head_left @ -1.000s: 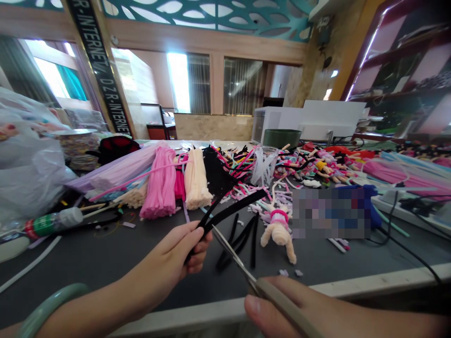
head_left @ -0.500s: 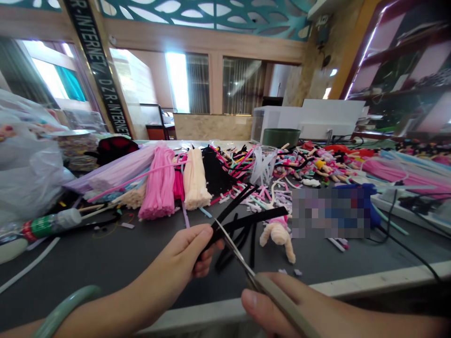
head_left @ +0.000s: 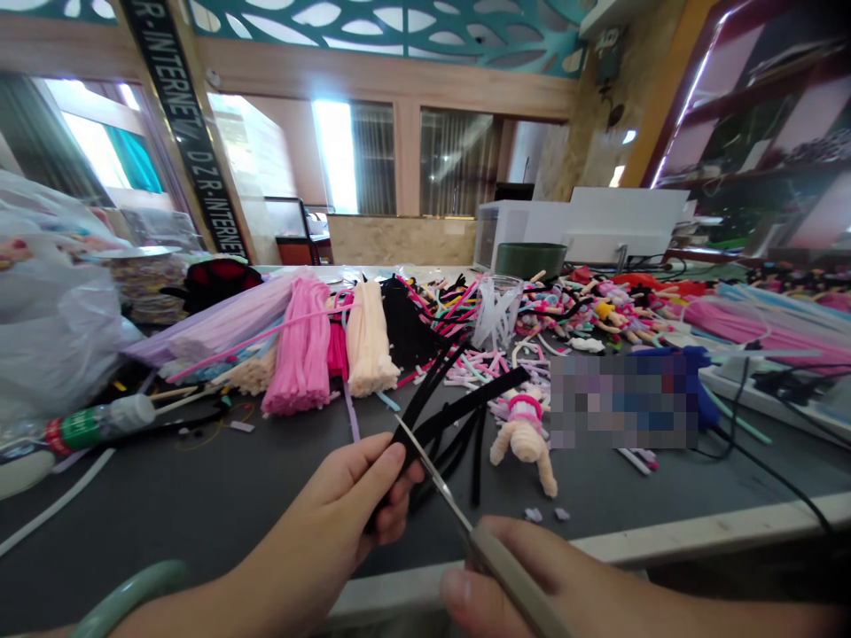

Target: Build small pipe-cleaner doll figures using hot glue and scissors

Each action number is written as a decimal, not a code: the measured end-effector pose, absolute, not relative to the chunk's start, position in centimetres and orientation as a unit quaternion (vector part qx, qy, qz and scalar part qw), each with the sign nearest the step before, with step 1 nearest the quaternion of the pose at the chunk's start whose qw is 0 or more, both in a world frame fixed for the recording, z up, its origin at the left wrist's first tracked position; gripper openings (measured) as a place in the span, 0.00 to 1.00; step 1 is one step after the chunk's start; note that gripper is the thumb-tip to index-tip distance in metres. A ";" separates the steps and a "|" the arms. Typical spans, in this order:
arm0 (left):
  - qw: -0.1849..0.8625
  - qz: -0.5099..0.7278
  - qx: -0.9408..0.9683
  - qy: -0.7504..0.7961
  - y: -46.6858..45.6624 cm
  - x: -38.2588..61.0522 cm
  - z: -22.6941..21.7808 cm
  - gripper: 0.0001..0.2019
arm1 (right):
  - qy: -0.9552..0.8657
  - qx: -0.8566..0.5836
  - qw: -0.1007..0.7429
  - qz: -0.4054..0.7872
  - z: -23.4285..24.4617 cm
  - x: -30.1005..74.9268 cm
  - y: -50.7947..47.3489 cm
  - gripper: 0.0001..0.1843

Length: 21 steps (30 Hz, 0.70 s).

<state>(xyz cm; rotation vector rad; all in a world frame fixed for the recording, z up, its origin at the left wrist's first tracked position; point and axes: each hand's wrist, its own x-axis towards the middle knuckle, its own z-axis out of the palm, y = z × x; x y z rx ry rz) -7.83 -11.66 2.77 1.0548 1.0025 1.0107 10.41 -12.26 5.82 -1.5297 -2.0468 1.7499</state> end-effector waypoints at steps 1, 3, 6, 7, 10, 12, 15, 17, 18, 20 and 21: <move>0.635 0.438 0.462 0.438 -11.7 -7.8 2.7 0.15 | -0.664 -0.491 0.026 0.563 5.7 10.4 -12.3 0.22; 0.633 0.428 0.467 0.446 -11.8 -7.9 2.7 0.15 | -0.667 -0.491 0.031 0.559 5.4 10.5 -12.3 0.23; 0.626 0.414 0.475 0.459 -12.0 -8.1 2.8 0.15 | -0.666 -0.495 0.025 0.557 5.6 10.5 -12.3 0.25; 0.626 0.406 0.476 0.465 -12.1 -8.2 2.8 0.15 | -0.666 -0.494 0.024 0.558 5.7 10.5 -12.3 0.25; 0.630 0.386 0.481 0.472 -12.2 -8.3 2.9 0.15 | -0.661 -0.490 0.024 0.569 6.1 10.5 -12.3 0.25; 0.642 0.384 0.477 0.460 -12.3 -8.3 2.9 0.15 | -0.661 -0.494 0.027 0.564 6.1 10.4 -12.2 0.27; 0.670 0.388 0.456 0.439 -12.3 -8.3 2.9 0.15 | -0.666 -0.496 0.040 0.556 5.6 10.4 -12.2 0.28; 0.684 0.386 0.448 0.427 -12.3 -8.4 2.8 0.15 | -0.669 -0.491 0.061 0.555 5.0 10.4 -12.3 0.27; 0.688 0.385 0.446 0.423 -12.3 -8.4 2.8 0.16 | -0.669 -0.488 0.076 0.555 4.8 10.4 -12.3 0.27; 0.697 0.383 0.444 0.414 -12.3 -8.5 2.7 0.16 | -0.666 -0.488 0.094 0.557 4.6 10.4 -12.5 0.26; 0.701 0.381 0.442 0.409 -12.2 -8.6 2.7 0.16 | -0.659 -0.493 0.093 0.560 4.7 10.4 -12.6 0.26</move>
